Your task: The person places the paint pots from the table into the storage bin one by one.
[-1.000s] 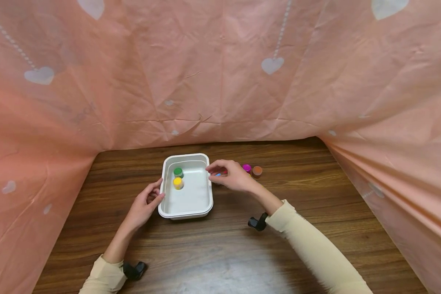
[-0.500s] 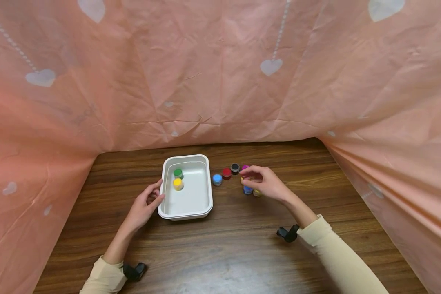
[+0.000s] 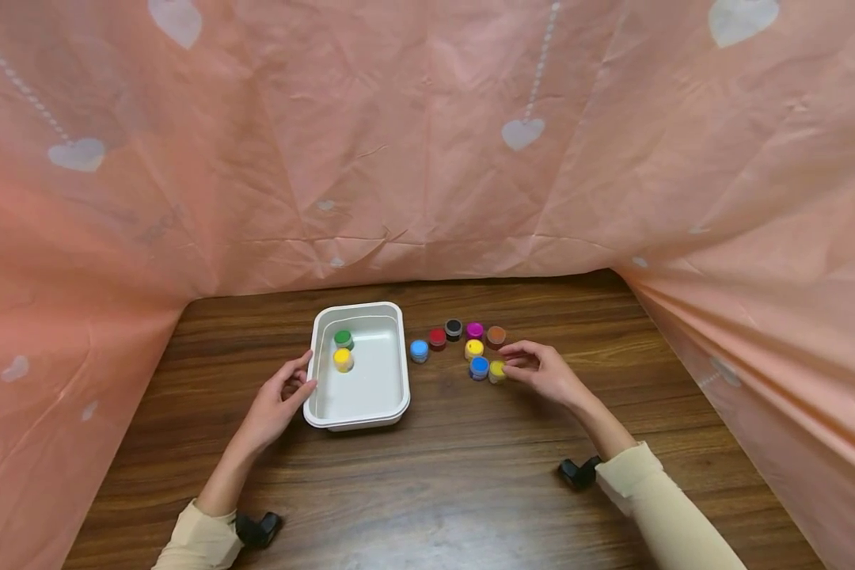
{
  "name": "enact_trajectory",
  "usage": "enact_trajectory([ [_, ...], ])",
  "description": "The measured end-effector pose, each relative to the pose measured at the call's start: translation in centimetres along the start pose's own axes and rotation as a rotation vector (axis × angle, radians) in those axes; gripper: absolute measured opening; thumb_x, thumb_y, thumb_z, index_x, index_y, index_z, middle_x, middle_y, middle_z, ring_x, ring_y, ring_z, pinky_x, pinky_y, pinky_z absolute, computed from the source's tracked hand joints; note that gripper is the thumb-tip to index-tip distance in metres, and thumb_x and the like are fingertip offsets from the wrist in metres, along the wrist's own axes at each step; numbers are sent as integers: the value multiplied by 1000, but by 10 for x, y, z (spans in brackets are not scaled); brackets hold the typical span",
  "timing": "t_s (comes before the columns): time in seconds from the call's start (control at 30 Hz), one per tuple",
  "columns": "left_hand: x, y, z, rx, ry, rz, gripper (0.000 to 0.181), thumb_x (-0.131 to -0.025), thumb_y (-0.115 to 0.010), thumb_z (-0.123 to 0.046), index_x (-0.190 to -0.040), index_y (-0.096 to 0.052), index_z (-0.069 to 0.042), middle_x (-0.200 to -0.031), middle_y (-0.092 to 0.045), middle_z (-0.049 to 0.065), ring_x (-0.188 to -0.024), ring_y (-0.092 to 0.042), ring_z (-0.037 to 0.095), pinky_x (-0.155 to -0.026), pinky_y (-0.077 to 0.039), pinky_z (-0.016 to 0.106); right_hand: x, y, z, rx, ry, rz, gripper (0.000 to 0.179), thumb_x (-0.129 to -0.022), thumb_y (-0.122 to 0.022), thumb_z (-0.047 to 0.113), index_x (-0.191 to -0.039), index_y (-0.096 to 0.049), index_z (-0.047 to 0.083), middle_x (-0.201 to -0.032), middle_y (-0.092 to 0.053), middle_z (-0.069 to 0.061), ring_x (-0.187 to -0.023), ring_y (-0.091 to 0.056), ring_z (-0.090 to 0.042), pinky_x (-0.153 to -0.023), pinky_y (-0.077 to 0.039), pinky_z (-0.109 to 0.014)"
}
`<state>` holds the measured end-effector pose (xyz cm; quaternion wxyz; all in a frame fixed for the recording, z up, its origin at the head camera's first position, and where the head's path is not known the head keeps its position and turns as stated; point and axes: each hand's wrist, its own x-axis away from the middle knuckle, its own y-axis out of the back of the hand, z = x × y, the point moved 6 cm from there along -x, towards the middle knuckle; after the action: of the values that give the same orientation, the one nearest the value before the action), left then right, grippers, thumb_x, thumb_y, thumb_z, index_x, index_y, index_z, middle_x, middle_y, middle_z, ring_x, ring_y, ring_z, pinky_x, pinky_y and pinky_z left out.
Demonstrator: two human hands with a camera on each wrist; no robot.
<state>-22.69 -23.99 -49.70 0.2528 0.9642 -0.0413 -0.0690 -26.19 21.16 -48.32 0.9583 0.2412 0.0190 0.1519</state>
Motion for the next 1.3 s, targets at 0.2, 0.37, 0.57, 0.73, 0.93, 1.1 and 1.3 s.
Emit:
enact_trajectory([
  [0.2,0,0,1,4,3,5,52,-104,-65,-16,-151,-50,-2,-108,-58,14,-95,-56,11,-82,-47,18,-3,0,-8,-4,-8,-3,38,-99,-70,12,-133,-63,-4,-133,-63,-27,-120,-63,-39,-91,-56,-31],
  [0.37,-1,-1,0,5,-1,4,52,-103,-65,-15,-151,-50,-2,-108,-58,14,-95,-56,10,-81,-47,17,-7,-5,-15,-12,-28,24,39,-99,-71,12,-133,-63,-4,-134,-63,-27,-119,-63,-38,-89,-55,-29],
  [0.57,-1,-2,2,-1,-4,5,51,-103,-65,-15,-151,-50,-2,-108,-58,14,-95,-56,10,-81,-48,18,-10,-11,-22,-43,-81,46,41,-96,-74,11,-134,-63,-3,-132,-63,-25,-119,-63,-38,-88,-53,-28],
  [0.73,-1,-2,3,-1,-4,8,52,-104,-64,-16,-151,-50,-2,-108,-58,14,-95,-56,10,-81,-48,18,-12,-13,-24,-37,-111,49,41,-96,-74,10,-133,-64,-1,-134,-62,-24,-122,-62,-36,-93,-54,-34],
  [0.93,-2,-1,1,-7,-2,8,52,-104,-64,-16,-151,-50,-2,-108,-58,14,-96,-56,11,-82,-48,18,-13,-13,-24,-18,-107,50,39,-96,-74,9,-133,-64,-1,-134,-62,-23,-121,-63,-36,-93,-54,-35],
  [1.1,-2,-1,0,-8,7,13,52,-104,-64,-17,-152,-50,-2,-109,-58,14,-97,-55,12,-82,-47,18,-13,-12,-24,-11,-108,43,38,-96,-74,9,-131,-65,-1,-132,-64,-22,-119,-63,-34,-91,-54,-32],
  [1.3,-1,-2,1,-9,15,10,52,-104,-64,-18,-152,-50,-3,-109,-58,14,-97,-56,13,-82,-48,19,-13,-10,-25,-11,-104,33,37,-98,-72,10,-132,-64,-2,-130,-64,-23,-119,-63,-35,-90,-53,-30],
])
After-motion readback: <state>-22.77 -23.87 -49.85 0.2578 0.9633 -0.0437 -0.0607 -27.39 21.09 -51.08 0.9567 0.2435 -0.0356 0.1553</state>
